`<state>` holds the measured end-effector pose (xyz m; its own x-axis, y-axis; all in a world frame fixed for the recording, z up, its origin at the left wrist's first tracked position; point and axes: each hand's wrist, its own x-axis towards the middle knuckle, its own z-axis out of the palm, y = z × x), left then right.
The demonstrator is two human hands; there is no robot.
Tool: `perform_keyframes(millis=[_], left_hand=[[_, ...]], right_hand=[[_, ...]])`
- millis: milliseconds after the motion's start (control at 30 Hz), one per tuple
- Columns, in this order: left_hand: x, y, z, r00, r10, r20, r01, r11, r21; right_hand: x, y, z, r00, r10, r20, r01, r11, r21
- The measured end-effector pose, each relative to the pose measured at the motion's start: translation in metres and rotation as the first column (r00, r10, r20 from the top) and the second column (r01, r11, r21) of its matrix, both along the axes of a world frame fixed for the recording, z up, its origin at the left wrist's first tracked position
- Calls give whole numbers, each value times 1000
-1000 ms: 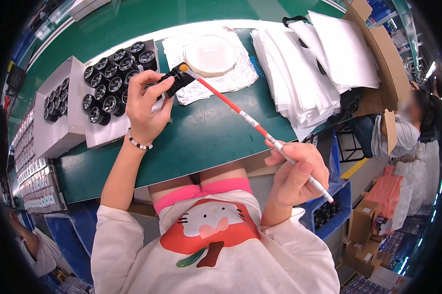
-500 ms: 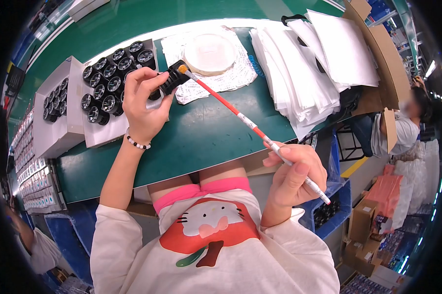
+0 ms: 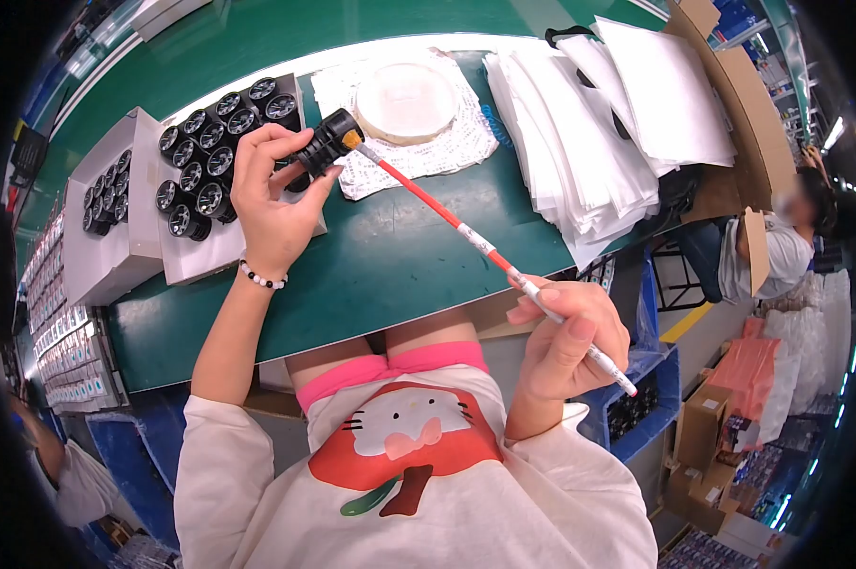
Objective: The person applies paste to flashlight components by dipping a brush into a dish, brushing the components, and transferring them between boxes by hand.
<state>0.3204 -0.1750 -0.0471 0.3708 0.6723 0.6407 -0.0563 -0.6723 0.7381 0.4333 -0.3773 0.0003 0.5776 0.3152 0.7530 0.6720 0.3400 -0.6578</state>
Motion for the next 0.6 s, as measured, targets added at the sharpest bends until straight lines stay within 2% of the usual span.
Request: perform_keyframes(millis=[300, 600], left_hand=[[1, -4, 2, 997, -72, 9, 72, 976, -205], [1, -3, 0, 995, -93, 28, 97, 964, -247]], right_hand=[[0, -1, -1, 1000, -7, 11, 7, 1000, 12], [1, -2, -1, 999, -12, 43, 12, 1000, 2]])
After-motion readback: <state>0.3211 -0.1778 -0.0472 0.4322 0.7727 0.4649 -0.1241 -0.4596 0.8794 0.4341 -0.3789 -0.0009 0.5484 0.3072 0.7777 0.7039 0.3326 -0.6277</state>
